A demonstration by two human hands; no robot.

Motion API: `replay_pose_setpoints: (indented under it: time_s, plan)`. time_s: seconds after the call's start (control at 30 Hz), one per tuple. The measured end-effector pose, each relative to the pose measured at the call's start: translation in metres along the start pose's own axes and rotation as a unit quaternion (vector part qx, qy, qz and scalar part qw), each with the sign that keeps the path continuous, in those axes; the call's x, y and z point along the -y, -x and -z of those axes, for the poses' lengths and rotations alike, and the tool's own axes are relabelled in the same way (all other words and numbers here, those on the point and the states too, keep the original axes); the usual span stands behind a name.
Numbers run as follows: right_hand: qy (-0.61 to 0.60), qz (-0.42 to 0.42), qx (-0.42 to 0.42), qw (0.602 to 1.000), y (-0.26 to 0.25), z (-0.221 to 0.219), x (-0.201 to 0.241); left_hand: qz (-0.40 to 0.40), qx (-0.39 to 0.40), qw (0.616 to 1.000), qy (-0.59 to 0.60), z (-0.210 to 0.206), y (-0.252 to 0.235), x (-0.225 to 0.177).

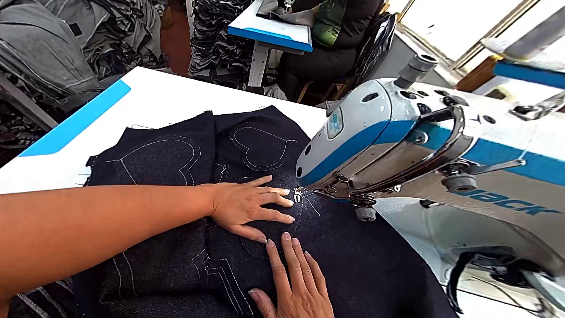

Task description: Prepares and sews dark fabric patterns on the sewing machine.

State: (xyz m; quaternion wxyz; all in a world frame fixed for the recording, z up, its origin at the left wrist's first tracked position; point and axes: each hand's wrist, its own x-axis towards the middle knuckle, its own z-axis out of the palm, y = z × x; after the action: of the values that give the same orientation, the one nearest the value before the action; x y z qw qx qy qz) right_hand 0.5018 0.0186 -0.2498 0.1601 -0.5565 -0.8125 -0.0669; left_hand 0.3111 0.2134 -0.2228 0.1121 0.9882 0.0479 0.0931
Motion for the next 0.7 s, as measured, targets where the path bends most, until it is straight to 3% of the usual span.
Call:
replay_pose_setpoints:
  time_s: [0.43, 0.7]
  plan:
    - [-0.008, -0.005, -0.009, 1.0, -0.002, -0.002, -0.007, 0.034, 0.0, 0.999, -0.019, -0.002, -0.001, -0.001]
    - [-0.047, 0.067, -0.025, 0.996, -0.033, -0.009, -0.068, 0.134, -0.033, 0.988, -0.062, -0.002, -0.014, 0.001]
